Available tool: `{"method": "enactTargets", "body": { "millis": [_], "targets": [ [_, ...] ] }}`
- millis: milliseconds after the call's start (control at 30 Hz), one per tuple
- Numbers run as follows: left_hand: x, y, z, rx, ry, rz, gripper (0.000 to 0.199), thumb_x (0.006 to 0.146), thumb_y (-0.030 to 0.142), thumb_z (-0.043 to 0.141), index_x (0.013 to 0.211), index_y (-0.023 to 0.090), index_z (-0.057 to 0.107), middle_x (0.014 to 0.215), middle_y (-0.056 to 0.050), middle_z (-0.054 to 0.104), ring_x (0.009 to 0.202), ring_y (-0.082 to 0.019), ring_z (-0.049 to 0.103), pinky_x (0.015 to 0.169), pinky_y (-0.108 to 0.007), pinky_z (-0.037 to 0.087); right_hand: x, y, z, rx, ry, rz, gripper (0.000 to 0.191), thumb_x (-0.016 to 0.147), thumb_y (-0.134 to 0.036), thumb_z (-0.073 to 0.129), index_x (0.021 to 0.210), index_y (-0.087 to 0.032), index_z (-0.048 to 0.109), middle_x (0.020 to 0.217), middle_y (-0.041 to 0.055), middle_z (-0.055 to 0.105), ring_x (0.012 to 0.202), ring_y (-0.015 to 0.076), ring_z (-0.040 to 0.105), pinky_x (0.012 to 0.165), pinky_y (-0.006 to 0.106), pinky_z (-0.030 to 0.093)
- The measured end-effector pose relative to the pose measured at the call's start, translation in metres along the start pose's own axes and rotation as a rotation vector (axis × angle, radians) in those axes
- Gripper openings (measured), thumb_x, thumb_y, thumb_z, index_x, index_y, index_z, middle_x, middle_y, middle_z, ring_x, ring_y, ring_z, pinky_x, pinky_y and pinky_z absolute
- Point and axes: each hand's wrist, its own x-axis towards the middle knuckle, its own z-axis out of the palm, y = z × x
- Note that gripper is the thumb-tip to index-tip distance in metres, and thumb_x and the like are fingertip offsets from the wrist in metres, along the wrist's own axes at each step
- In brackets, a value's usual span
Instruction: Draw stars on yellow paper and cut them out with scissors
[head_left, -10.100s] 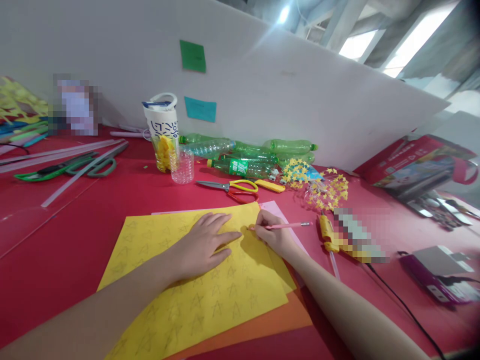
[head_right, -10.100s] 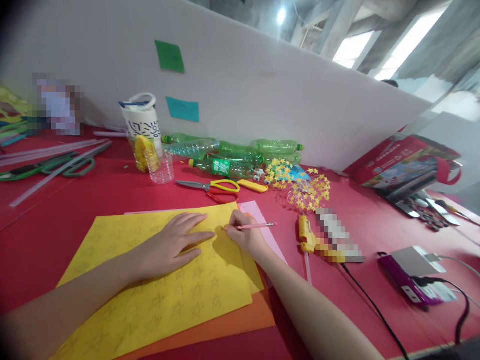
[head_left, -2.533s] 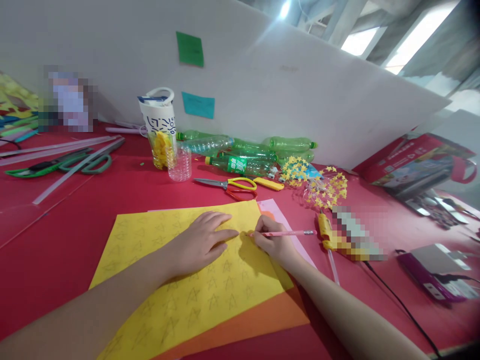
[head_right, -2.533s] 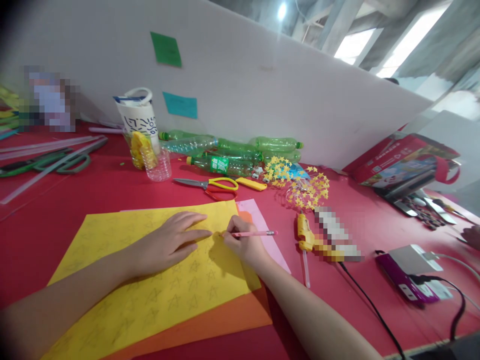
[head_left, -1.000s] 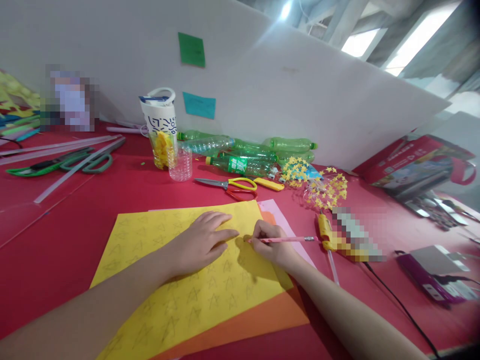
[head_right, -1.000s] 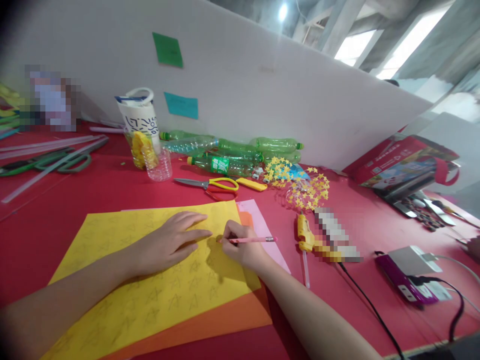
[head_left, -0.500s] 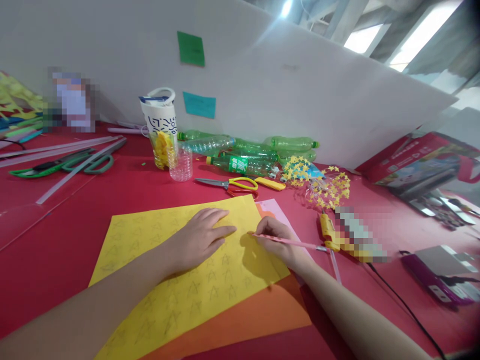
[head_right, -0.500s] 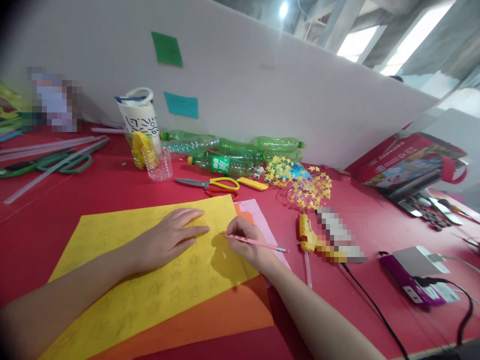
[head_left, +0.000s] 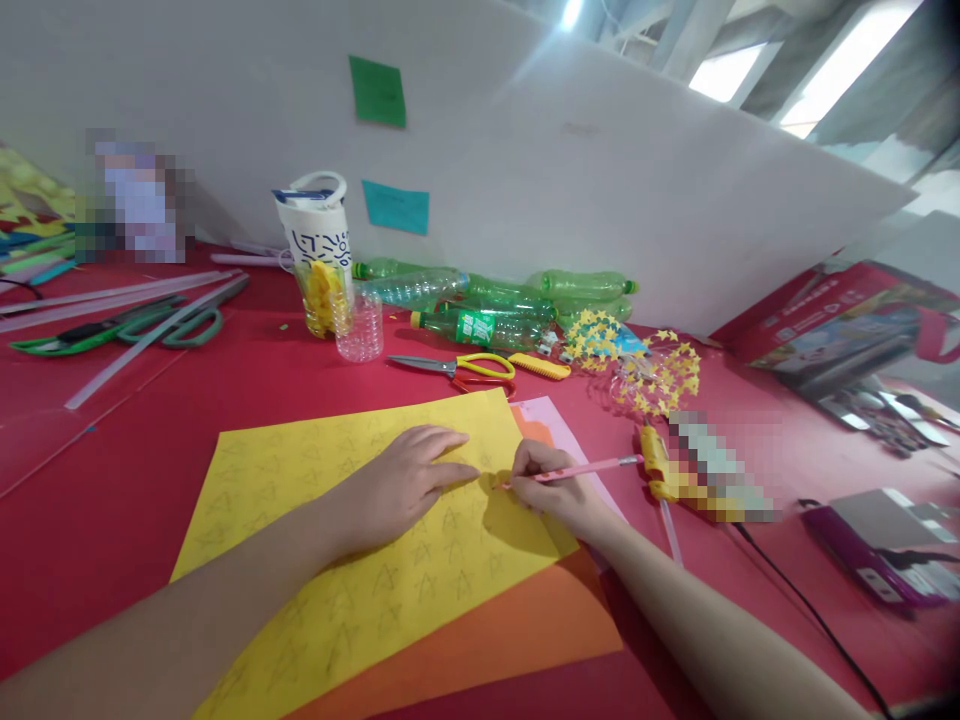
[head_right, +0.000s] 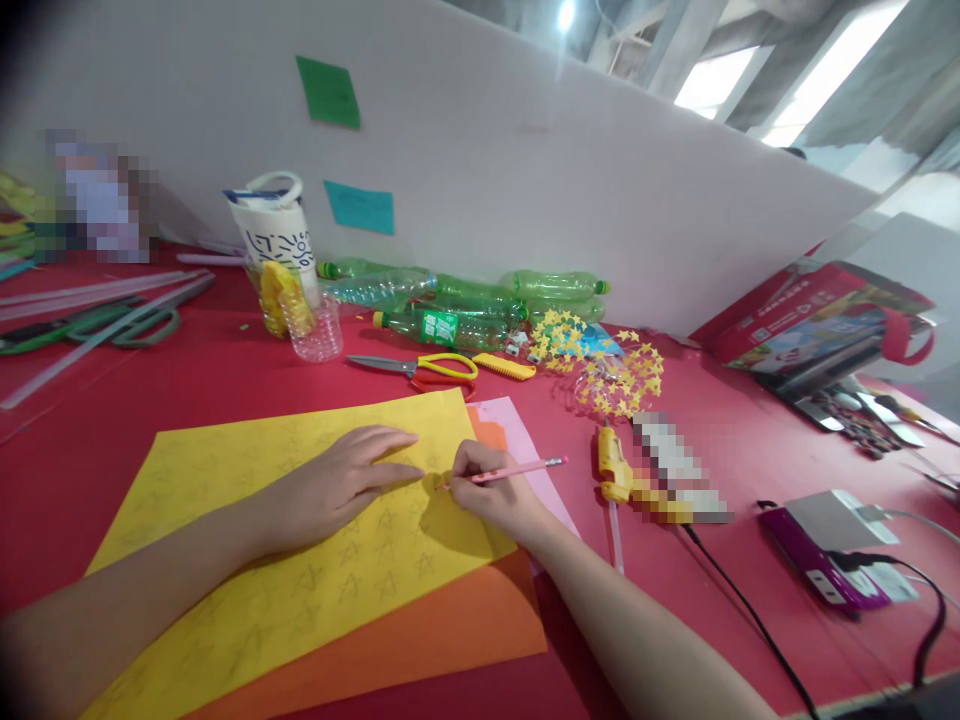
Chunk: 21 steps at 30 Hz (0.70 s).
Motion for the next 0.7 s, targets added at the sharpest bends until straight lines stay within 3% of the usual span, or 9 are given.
{"method": "enactTargets", "body": {
  "millis": [200, 700],
  "targets": [
    [0.0003, 0.0009, -0.0007, -0.019, 0.018, 0.002, 0.04, 0.09, 0.017, 0.038, 0.122, 0.036, 0.053, 0.138, -0.002, 0.041, 0.125, -0.025, 0.035, 0.102, -0.046, 0.029, 0.0002, -0.0007, 0.001, -0.023, -0.021, -0.013, 0.011, 0.068, -0.011, 0.05, 0.064, -0.019, 0.045, 0.051, -0.0051, 0.05, 0.045, 0.0078, 0.04, 0.042, 0.018, 0.027],
    [0.0, 0.002, -0.001, -0.019, 0.033, -0.005, 0.037, 0.092, 0.021, 0.037, 0.122, 0.036, 0.054, 0.138, -0.002, 0.042, 0.125, -0.024, 0.035, 0.103, -0.045, 0.028, 0.0007, 0.0011, 0.0063, -0.068, 0.079, -0.032, 0.01, 0.075, -0.016, 0.05, 0.068, -0.021, 0.044, 0.051, -0.0058, 0.048, 0.044, 0.0096, 0.043, 0.042, 0.02, 0.03]
  ]
}}
